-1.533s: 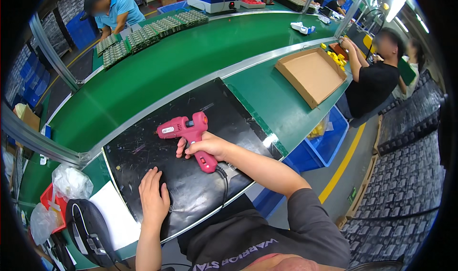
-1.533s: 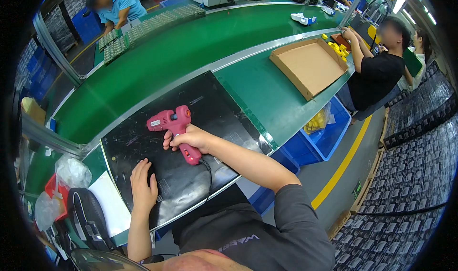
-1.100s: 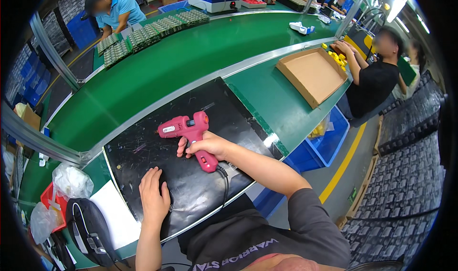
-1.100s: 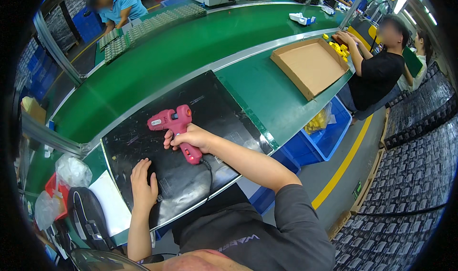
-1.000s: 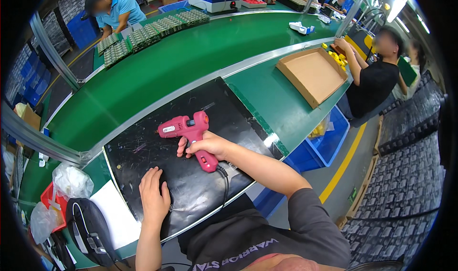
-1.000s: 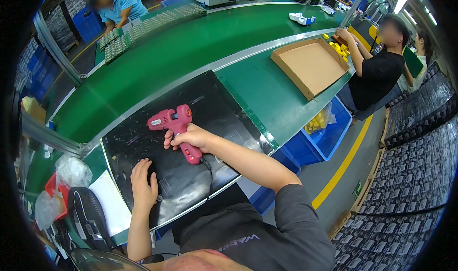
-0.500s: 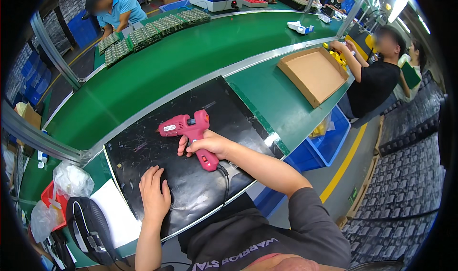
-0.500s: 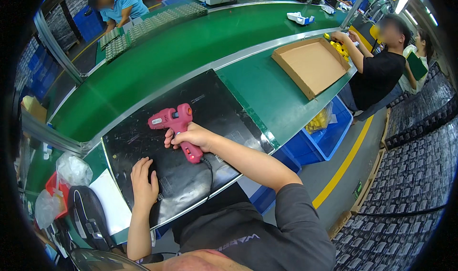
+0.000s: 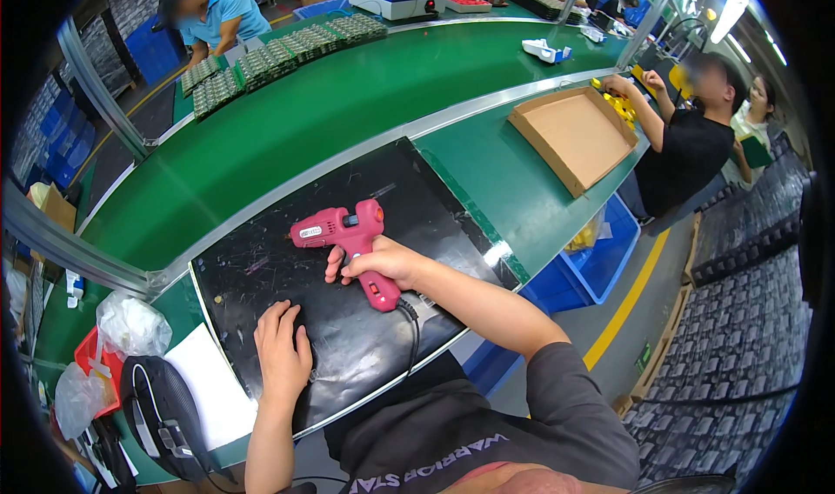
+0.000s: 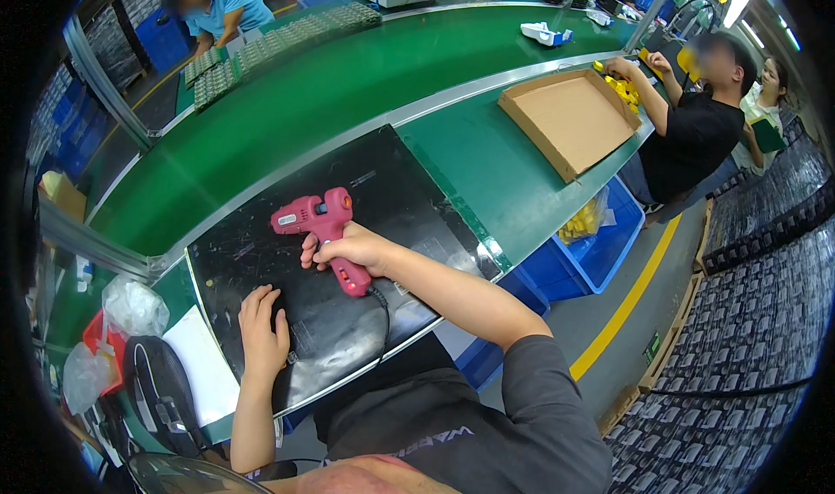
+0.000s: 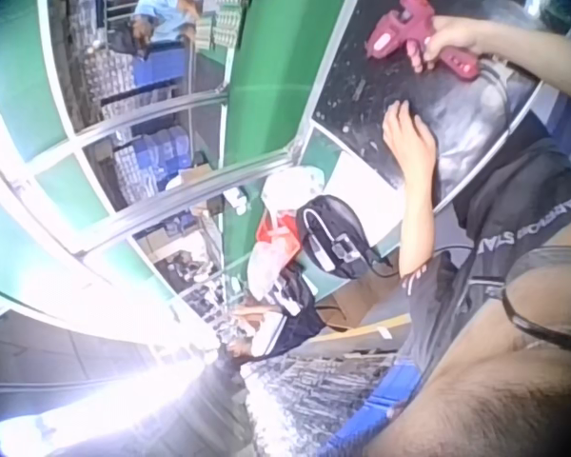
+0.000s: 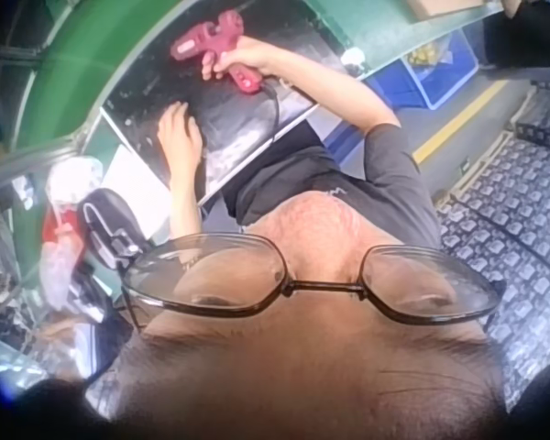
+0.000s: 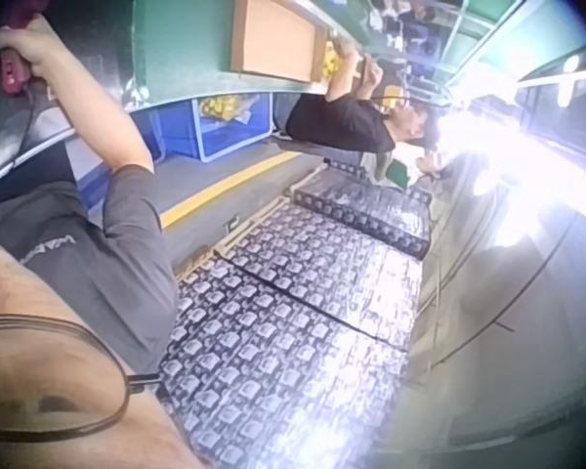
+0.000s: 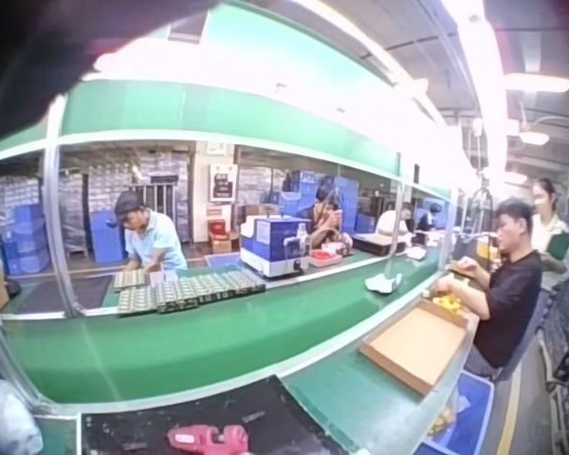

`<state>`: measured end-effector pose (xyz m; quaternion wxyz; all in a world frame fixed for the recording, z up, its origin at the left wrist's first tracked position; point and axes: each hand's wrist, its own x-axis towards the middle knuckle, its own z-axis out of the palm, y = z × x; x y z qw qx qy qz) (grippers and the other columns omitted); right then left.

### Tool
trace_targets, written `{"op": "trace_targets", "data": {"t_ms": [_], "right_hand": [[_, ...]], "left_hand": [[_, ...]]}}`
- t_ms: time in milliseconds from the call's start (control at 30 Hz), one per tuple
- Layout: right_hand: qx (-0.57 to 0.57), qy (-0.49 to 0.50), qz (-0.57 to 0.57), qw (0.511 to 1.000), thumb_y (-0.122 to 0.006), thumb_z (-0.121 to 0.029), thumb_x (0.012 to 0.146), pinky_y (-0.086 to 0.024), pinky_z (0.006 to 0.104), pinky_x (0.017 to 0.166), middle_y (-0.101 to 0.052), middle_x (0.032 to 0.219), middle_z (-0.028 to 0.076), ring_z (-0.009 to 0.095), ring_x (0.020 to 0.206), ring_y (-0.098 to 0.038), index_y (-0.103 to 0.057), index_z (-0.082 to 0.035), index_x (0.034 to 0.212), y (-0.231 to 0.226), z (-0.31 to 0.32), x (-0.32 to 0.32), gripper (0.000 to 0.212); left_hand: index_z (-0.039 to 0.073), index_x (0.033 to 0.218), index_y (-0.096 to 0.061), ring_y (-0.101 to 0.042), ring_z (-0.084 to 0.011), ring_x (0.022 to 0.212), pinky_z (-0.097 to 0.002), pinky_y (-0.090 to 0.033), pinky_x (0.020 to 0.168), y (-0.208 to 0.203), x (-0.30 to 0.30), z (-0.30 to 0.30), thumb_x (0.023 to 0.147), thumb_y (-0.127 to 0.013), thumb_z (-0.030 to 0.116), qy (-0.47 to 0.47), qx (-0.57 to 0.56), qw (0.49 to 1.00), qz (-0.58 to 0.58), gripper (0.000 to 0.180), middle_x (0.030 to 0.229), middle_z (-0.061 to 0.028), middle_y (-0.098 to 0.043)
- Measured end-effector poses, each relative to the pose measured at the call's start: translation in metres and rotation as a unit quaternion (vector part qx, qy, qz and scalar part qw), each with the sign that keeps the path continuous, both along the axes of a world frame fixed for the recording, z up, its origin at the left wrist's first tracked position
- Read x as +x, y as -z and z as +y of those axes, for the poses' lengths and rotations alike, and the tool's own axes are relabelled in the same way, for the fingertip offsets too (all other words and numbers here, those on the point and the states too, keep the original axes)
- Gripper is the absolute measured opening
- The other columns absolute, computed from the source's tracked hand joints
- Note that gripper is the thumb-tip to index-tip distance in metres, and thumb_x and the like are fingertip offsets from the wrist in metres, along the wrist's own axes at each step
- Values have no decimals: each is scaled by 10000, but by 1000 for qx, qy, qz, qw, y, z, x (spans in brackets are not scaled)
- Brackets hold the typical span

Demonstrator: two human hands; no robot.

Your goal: Using a hot glue gun to secure a red wire inside a white plastic component housing on a factory assembly line.

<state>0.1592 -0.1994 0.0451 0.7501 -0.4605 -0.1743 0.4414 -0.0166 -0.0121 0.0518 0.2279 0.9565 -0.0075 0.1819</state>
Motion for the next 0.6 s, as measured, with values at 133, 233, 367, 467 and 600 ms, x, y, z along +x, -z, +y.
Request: {"op": "trace_targets", "data": {"t_ms": [133,233,367,467,600], "right_hand": [[0,0,2,1000,-602,27,769,-521,304,748,-647,948,116,221,927,-659,-578,-11,1002,0,0,-1,237],[-6,1,-4,1000,-601,28,770,-521,305,749,-647,951,118,221,930,-659,-579,-10,1000,0,0,0,234],[-10,0,2,1000,-600,28,770,-521,305,752,-648,955,118,221,933,-658,-580,-9,1002,-2,0,0,236],[-11,-4,-4,1000,-600,29,769,-520,306,754,-649,958,117,221,935,-658,-582,-8,1005,-2,0,1,239],[-14,1,-6,1000,-605,27,767,-519,306,759,-651,957,116,219,933,-658,-583,-8,1008,-2,-1,1,245]], "left_hand": [[-2,1119,-577,-496,-343,1171,-423,-362,991,3,-1,1,785,-596,12,1,2,1000,1,335,1209,-165,-547],[-8,1138,-573,-490,-342,1190,-427,-357,1003,2,-2,1,788,-597,13,3,-1,1000,2,351,1251,-168,-540],[-12,1154,-573,-477,-341,1218,-431,-352,1016,2,-2,0,797,-595,19,-3,-1,1000,14,360,1295,-172,-526],[-11,1164,-575,-464,-341,1243,-430,-349,1023,3,-3,1,805,-590,25,0,17,1000,19,361,1321,-172,-515],[-6,1167,-579,-443,-342,1271,-438,-338,1035,4,-3,2,810,-586,30,-1,10,1000,26,358,1322,-169,-515]]}}
